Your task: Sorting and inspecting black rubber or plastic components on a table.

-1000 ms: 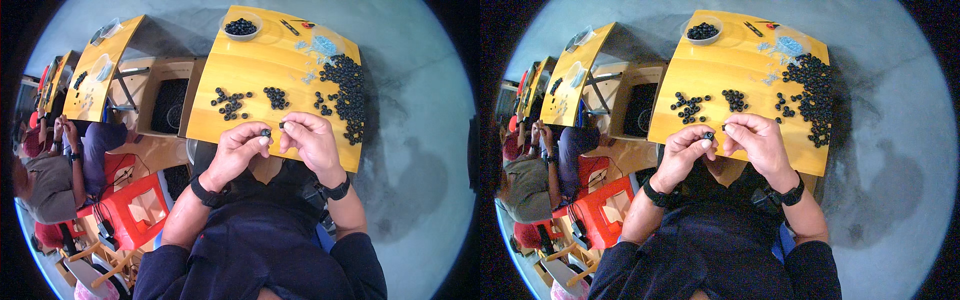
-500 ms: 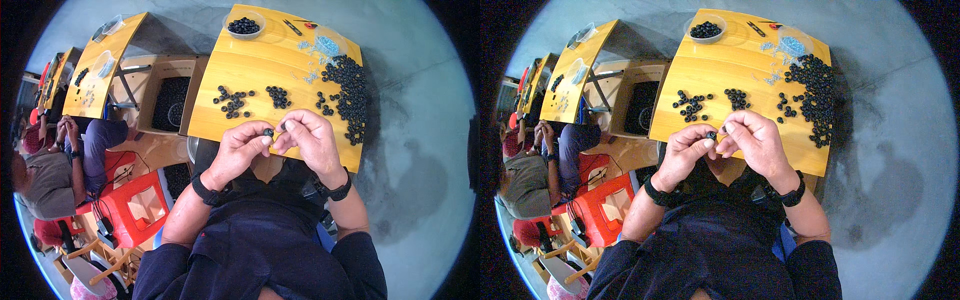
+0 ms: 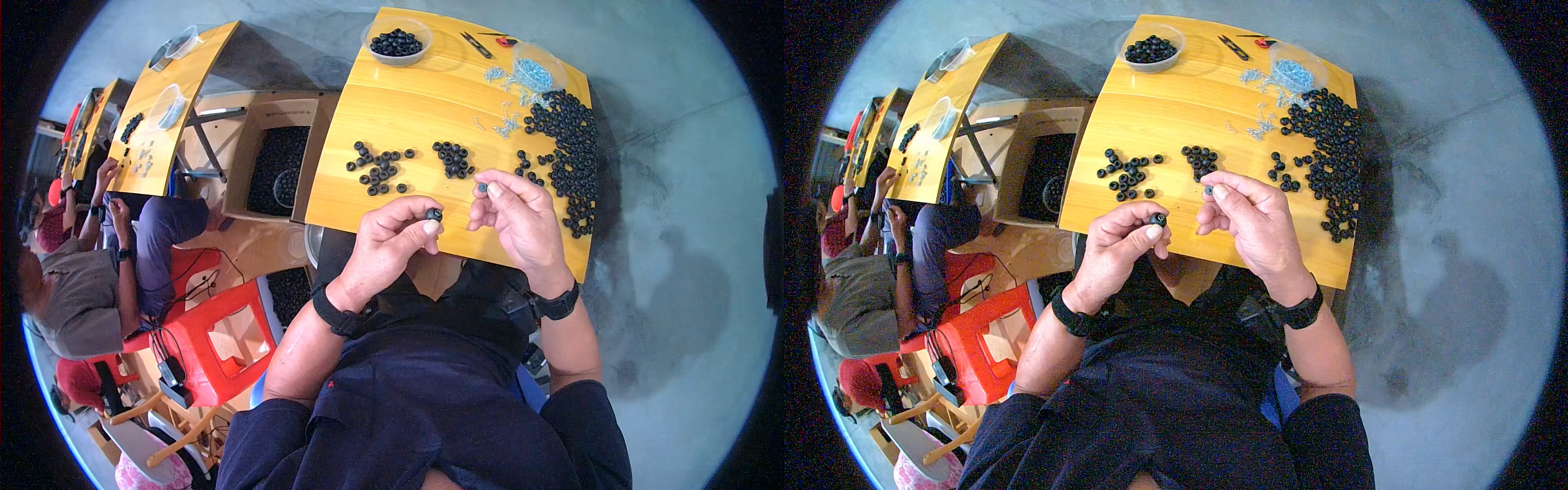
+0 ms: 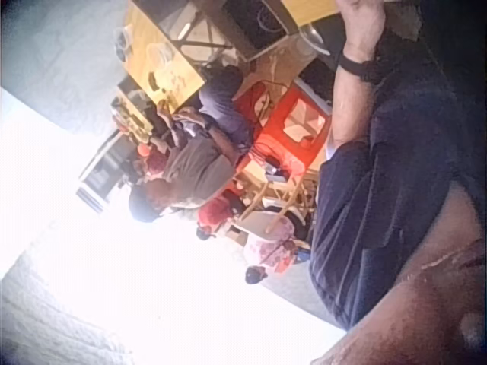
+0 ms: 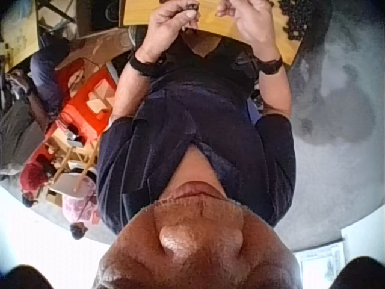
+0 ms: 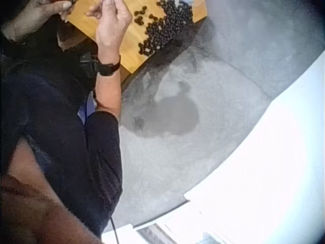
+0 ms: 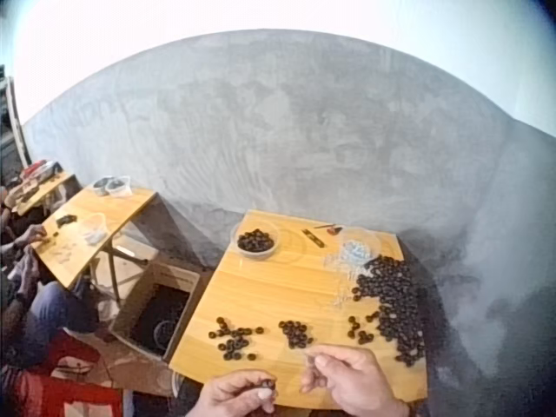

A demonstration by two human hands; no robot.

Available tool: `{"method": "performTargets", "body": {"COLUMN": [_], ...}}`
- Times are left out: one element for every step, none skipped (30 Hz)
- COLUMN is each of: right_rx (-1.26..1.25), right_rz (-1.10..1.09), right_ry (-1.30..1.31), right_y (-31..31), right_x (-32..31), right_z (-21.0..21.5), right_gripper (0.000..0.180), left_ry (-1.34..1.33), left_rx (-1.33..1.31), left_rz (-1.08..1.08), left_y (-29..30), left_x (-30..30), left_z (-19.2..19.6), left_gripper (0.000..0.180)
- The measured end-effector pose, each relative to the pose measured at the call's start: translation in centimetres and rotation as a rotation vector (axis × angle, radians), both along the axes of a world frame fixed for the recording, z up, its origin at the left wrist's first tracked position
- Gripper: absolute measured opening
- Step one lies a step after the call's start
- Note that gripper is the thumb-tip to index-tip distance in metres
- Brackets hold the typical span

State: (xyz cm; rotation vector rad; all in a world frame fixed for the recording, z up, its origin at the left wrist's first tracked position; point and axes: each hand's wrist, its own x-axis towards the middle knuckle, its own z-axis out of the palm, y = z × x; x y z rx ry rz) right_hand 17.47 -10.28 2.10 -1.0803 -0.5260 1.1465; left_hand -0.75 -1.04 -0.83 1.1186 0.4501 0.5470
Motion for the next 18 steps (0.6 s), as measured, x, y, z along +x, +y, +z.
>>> {"method": "performTargets", "body": {"right_rx": [0.0, 0.018, 0.037, 0.037, 0.034, 0.031, 0.03, 0.026, 0.023, 0.022, 0.025, 0.028, 0.027, -0.003, -0.034, -0.034, -0.041, -0.047], "right_rz": [-0.001, 0.039, 0.079, 0.078, 0.095, 0.111, 0.111, 0.108, 0.105, 0.106, 0.13, 0.154, 0.154, 0.142, 0.13, 0.131, 0.112, 0.094], "right_ry": [0.0, 0.04, 0.08, 0.079, 0.098, 0.116, 0.117, 0.145, 0.174, 0.175, 0.18, 0.185, 0.185, 0.163, 0.141, 0.141, 0.119, 0.097], "right_y": [0.0, -0.1, -0.1, -0.2, -0.2, -0.3, -0.3, -0.2, -0.2, -0.2, -0.3, -0.4, -0.4, -0.4, -0.4, -0.4, -0.4, -0.4], "right_x": [0.1, 0.2, 0.3, 0.4, 0.4, 0.4, 0.3, 0.1, 0.0, 0.0, 0.2, 0.3, 0.2, -0.1, -0.3, -0.5, -0.7, -0.9], "right_z": [-0.1, -0.2, -0.3, -0.5, -0.7, -0.9, -0.8, -0.6, -0.5, -0.6, -0.8, -0.9, -0.7, -0.4, -0.2, -0.2, -0.1, -0.1], "right_gripper": [0.023, 0.022, 0.022, 0.022, 0.02, 0.019, 0.019, 0.018, 0.017, 0.017, 0.017, 0.018, 0.018, 0.019, 0.02, 0.02, 0.02, 0.019], "left_ry": [-0.005, -0.006, -0.006, -0.005, -0.005, 0.01, 0.025, 0.027, 0.031, 0.036, 0.036, 0.035, 0.034, 0.035, 0.035, 0.036, 0.036, 0.028], "left_rx": [-0.002, -0.002, 0.01, 0.021, 0.02, 0.018, 0.016, 0.015, 0.015, 0.016, 0.015, 0.02, 0.025, 0.025, 0.021, 0.018, 0.017, 0.012], "left_rz": [0.001, 0.0, -0.005, -0.009, -0.009, -0.012, -0.015, -0.014, -0.021, -0.027, -0.027, -0.031, -0.036, -0.035, -0.04, -0.044, -0.044, -0.045], "left_y": [0.0, 0.0, 0.0, 0.1, 0.0, 0.0, 0.0, 0.0, 0.0, 0.0, 0.0, 0.0, 0.0, 0.0, 0.0, 0.1, 0.0, 0.0], "left_x": [0.0, 0.1, 0.1, 0.2, 0.2, 0.2, 0.2, 0.2, 0.2, 0.2, 0.2, 0.2, 0.3, 0.3, 0.3, 0.3, 0.3, 0.3], "left_z": [-0.1, -0.1, -0.1, -0.1, -0.1, 0.1, 0.2, 0.1, 0.1, 0.0, 0.0, 0.1, 0.1, 0.2, 0.2, 0.3, 0.2, 0.1], "left_gripper": [0.019, 0.019, 0.019, 0.019, 0.019, 0.019, 0.019, 0.019, 0.019, 0.019, 0.019, 0.019, 0.019, 0.019, 0.02, 0.02, 0.02, 0.02]}}
